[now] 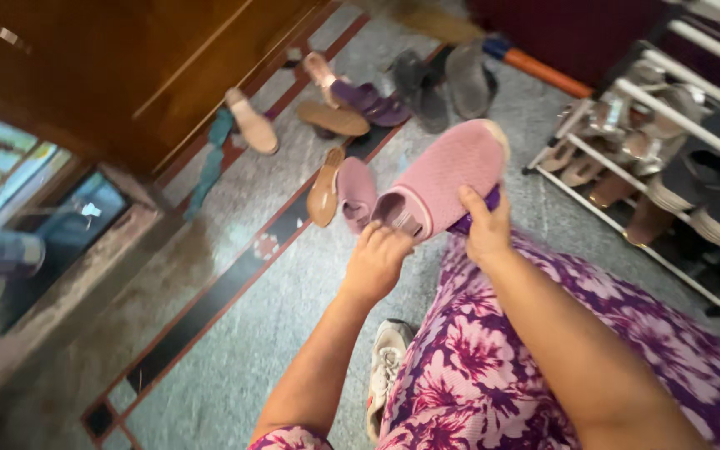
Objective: The person wipes several pairs of shoes with a purple cloth, including gray slip-ons and pink sneakers. The person cleans the exterior and soles of each shoe and places them on a white shoe rack.
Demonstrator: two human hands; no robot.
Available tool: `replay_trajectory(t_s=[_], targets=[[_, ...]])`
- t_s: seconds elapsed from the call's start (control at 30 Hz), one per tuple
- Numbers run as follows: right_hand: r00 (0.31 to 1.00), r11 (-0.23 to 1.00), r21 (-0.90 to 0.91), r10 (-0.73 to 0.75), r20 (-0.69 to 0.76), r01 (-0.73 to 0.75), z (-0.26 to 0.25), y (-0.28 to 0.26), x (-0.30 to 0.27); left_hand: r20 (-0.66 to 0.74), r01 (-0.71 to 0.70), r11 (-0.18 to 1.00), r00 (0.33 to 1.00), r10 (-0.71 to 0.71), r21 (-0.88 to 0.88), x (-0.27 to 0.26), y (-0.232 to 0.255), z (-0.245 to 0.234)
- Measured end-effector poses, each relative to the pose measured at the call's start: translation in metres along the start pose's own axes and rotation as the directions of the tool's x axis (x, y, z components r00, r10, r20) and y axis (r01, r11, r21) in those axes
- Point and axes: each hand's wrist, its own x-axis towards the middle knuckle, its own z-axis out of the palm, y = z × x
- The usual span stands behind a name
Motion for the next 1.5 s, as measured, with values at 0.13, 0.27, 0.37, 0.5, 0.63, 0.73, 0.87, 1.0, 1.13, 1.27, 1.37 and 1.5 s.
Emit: replay_trajectory(t_s=[0.13, 0.27, 0.37, 0.5, 0.63, 0.73, 0.87, 1.0, 1.13, 1.27, 1.37, 1.5], targets=[[0.963, 0.922, -0.291, -0.270, -0.004, 0.257, -0.049, -0.073, -0.019, 0.099, 0.262, 0.804, 0.964, -0.248, -0.534, 0.066, 0.048, 0.016], [0.882, 0.766, -0.490, -0.471, 0.011, 0.416, -0.123, -0.135, -0.023, 0.393, 0.377, 0.734, 0.905, -0.162, -0.565, 0.135, 0.110, 0.068], [0.842, 0.725, -0.572, -0.529, -0.106, 0.384, -0.183, -0.163, -0.027, 0.586, 0.539, 0.629, 0.794, -0.159, -0.560, 0.175, 0.162, 0.126], [0.852, 0.707, -0.663, -0.483, -0.200, 0.245, -0.252, -0.190, -0.021, 0.639, 0.580, -0.359, 0.766, -0.065, -0.732, 0.187, 0.211, 0.220], [0.921, 0.283, -0.937, -0.269, -0.281, -0.203, -0.294, -0.208, -0.018, 0.742, 0.563, -0.566, 0.656, -0.137, -0.602, 0.185, 0.215, 0.290], [0.786, 0.268, -0.942, -0.530, -0.318, -0.200, -0.307, -0.231, -0.013, 0.699, 0.465, -0.640, 0.696, -0.164, -0.612, 0.195, 0.202, 0.321], [0.652, 0.306, -0.924, -0.753, -0.087, 0.230, -0.311, -0.257, -0.003, 0.773, 0.478, -0.696, 0.610, -0.177, -0.536, 0.214, 0.202, 0.329], [0.651, 0.156, -0.955, -0.758, 0.047, 0.251, -0.313, -0.266, 0.015, 0.764, 0.531, -0.688, 0.643, -0.052, -0.494, 0.230, 0.221, 0.320], [0.674, -0.147, -0.982, -0.714, 0.187, 0.116, -0.311, -0.265, 0.031, 0.767, 0.560, -0.770, 0.624, 0.149, -0.306, 0.211, 0.242, 0.340], [0.737, -0.300, -0.953, -0.651, 0.180, -0.032, -0.304, -0.258, 0.042, 0.653, 0.541, -0.803, 0.706, 0.274, -0.248, 0.199, 0.246, 0.355], [0.782, -0.228, -0.973, -0.601, 0.163, 0.028, -0.303, -0.248, 0.046, 0.604, 0.523, -0.807, 0.746, 0.279, -0.273, 0.206, 0.250, 0.339], [0.828, -0.042, -0.967, -0.508, 0.237, 0.252, -0.282, -0.229, 0.052, 0.649, 0.468, -0.828, 0.740, 0.176, -0.310, 0.228, 0.261, 0.304]])
